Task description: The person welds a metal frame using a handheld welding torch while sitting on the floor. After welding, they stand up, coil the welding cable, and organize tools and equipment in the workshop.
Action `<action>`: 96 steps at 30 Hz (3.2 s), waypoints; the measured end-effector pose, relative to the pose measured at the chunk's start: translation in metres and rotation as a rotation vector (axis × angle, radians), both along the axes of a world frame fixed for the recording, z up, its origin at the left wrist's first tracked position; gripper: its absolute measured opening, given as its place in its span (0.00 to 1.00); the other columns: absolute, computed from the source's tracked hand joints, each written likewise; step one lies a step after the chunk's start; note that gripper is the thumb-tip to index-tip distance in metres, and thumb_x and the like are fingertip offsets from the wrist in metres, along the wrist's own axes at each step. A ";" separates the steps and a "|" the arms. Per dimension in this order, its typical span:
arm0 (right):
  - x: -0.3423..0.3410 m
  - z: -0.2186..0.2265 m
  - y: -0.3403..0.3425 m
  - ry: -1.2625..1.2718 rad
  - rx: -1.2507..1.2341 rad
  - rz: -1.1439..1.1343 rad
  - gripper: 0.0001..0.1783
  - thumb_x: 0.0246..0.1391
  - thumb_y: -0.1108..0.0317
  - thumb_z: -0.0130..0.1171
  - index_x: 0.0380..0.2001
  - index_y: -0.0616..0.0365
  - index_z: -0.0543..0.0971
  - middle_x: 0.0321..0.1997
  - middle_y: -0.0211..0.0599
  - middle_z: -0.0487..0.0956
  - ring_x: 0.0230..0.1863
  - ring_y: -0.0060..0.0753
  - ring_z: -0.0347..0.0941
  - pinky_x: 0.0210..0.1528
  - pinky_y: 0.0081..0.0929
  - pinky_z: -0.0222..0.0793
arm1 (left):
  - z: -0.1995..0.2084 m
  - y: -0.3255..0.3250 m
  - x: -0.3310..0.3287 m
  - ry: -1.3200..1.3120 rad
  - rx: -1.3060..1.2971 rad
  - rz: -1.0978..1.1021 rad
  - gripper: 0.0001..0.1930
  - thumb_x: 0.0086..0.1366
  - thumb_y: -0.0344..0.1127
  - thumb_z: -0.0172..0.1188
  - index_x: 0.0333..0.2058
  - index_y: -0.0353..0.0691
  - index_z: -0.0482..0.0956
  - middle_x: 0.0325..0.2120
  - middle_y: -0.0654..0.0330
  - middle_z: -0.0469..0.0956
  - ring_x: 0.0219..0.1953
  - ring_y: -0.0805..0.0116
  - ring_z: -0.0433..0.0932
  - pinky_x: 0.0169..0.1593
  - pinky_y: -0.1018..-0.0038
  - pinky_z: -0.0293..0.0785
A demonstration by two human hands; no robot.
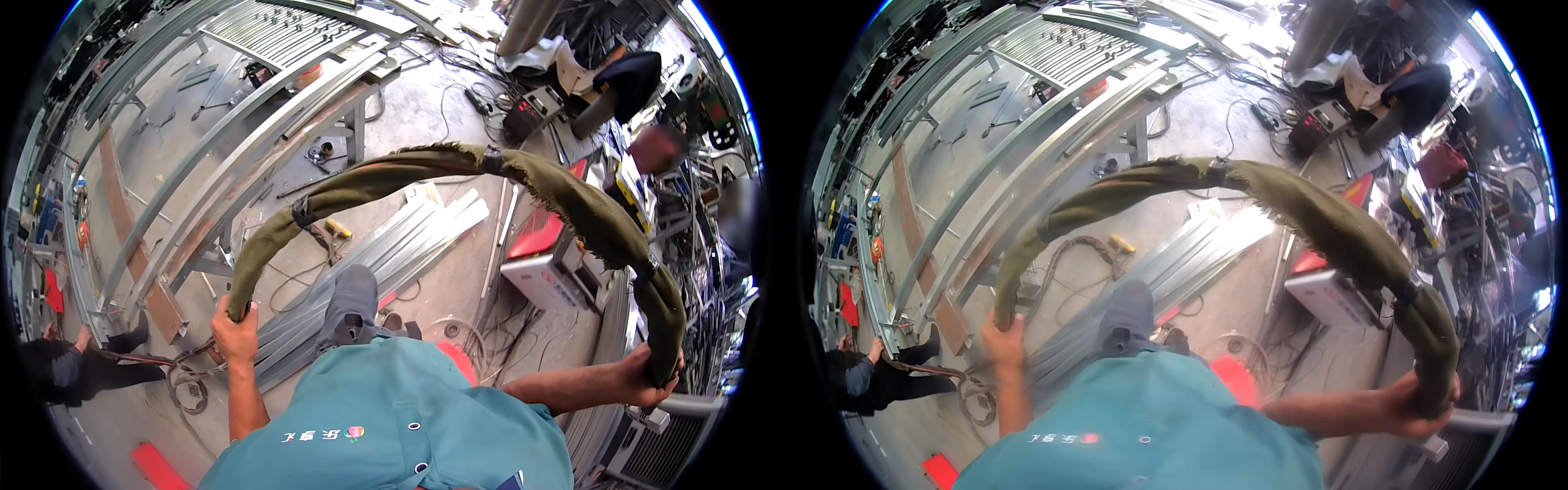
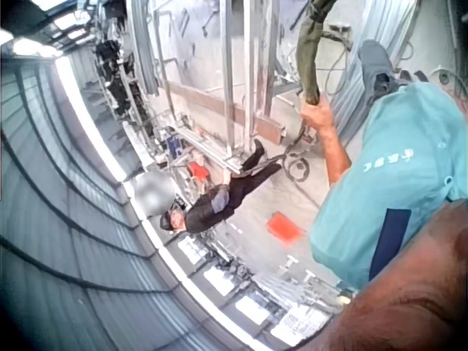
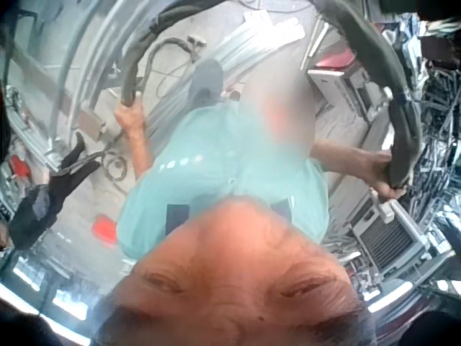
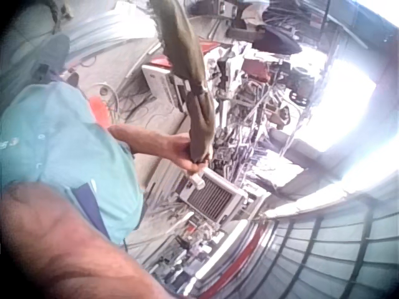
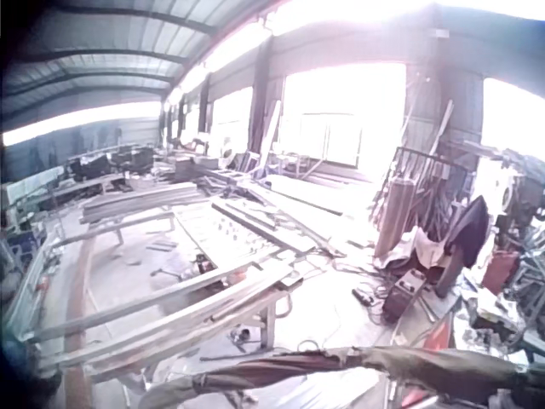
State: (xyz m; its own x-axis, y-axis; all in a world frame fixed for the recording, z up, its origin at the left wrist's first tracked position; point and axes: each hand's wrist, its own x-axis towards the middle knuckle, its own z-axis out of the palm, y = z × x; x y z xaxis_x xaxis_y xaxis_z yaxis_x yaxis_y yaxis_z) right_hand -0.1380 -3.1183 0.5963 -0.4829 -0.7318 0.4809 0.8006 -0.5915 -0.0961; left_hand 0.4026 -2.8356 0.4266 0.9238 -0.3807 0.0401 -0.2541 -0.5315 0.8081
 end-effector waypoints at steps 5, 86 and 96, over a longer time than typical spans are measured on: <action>0.038 -0.005 -0.155 -0.066 0.034 -0.085 0.09 0.49 0.76 0.53 0.35 0.67 0.74 0.36 0.41 0.76 0.42 0.39 0.77 0.55 0.42 0.73 | 0.023 -0.150 0.022 -0.121 -0.064 0.086 0.11 0.55 0.32 0.67 0.31 0.34 0.75 0.18 0.55 0.74 0.22 0.60 0.72 0.31 0.64 0.69; 1.007 -0.091 -1.189 0.375 0.486 2.699 0.14 0.58 0.67 0.54 0.44 0.64 0.70 0.32 0.29 0.70 0.36 0.26 0.68 0.42 0.28 0.71 | -0.292 -1.153 0.029 0.289 0.201 1.174 0.23 0.54 0.43 0.70 0.48 0.43 0.80 0.42 0.52 0.82 0.45 0.49 0.81 0.49 0.61 0.77; 0.966 -0.120 -1.025 0.783 0.209 2.918 0.17 0.58 0.64 0.55 0.50 0.56 0.71 0.29 0.27 0.65 0.32 0.27 0.63 0.37 0.30 0.66 | -0.228 -1.121 0.056 0.604 0.105 1.034 0.32 0.55 0.47 0.68 0.57 0.39 0.76 0.53 0.47 0.79 0.53 0.51 0.80 0.58 0.63 0.75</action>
State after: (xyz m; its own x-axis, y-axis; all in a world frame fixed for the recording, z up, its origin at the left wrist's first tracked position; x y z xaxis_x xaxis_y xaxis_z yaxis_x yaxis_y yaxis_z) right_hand 0.8284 -4.1431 0.4766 0.6061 0.7953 -0.0069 -0.7604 0.5770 -0.2981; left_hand 0.4585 -3.9570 0.1991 0.6530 0.5767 -0.4910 0.7362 -0.3310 0.5903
